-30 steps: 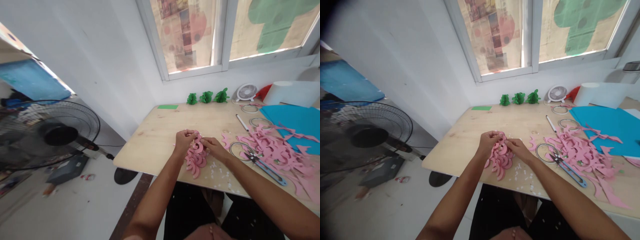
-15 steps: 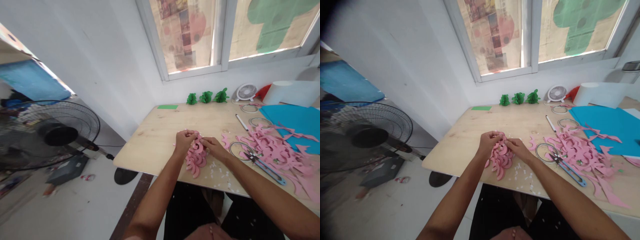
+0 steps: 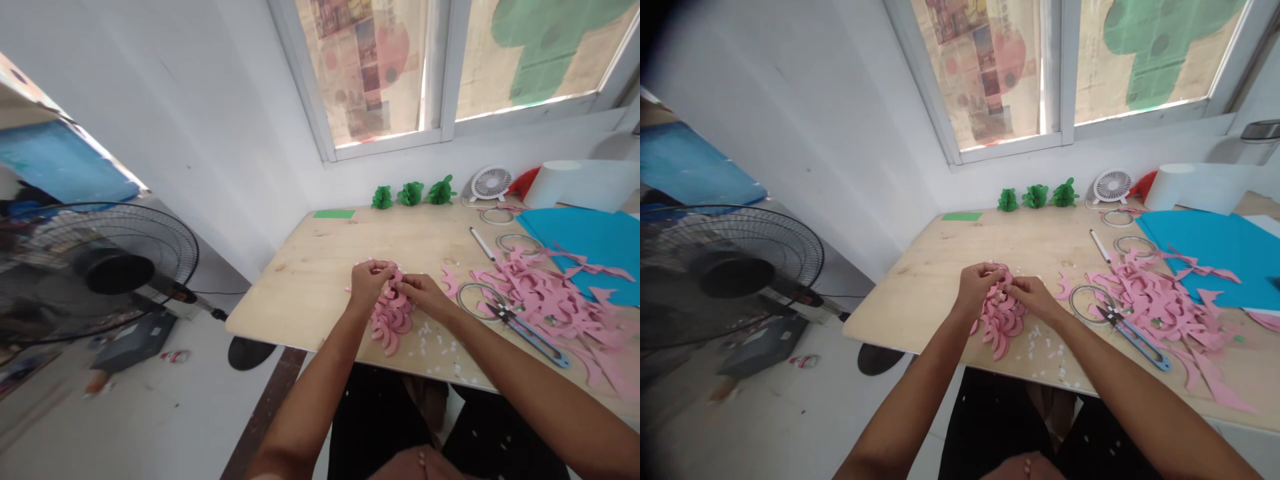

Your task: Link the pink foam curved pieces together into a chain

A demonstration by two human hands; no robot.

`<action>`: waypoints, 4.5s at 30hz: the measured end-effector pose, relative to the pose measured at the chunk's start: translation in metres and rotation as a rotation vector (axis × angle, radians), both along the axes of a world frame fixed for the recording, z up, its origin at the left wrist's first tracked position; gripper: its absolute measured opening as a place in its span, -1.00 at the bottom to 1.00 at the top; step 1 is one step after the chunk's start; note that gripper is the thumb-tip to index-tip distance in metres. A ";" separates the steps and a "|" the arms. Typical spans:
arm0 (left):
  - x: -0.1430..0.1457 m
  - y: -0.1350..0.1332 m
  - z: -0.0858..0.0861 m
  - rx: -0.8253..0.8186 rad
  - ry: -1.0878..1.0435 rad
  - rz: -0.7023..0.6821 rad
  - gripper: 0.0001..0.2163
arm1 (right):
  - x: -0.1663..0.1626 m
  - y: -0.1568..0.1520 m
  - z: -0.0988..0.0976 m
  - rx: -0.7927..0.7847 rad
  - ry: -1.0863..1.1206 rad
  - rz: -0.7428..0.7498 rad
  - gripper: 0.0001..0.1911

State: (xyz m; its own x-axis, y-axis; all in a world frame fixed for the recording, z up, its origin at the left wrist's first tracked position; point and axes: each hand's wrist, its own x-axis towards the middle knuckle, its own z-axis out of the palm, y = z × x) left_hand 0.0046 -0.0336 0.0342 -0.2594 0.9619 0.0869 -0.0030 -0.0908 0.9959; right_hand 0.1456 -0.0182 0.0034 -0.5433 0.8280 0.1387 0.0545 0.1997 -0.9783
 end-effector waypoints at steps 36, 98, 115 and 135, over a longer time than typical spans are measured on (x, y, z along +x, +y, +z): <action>0.000 0.003 0.002 -0.004 0.000 -0.046 -0.88 | -0.001 -0.001 0.000 -0.113 0.091 -0.027 -0.74; -0.022 -0.004 0.011 -0.091 -0.300 -0.333 -0.73 | 0.000 -0.005 0.005 -0.023 0.080 0.098 -0.71; -0.014 -0.005 0.010 0.009 -0.150 -0.139 -0.71 | -0.002 -0.005 0.004 -0.116 0.085 0.145 -0.72; -0.008 -0.004 0.006 0.055 -0.168 -0.197 -0.79 | -0.003 -0.004 0.003 0.011 0.054 -0.037 -0.61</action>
State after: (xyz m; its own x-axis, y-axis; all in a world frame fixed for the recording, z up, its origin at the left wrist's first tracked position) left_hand -0.0035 -0.0377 0.0402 -0.0823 0.9903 0.1121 -0.1906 -0.1260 0.9735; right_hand 0.1428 -0.0226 0.0065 -0.5038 0.8457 0.1760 0.0094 0.2091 -0.9778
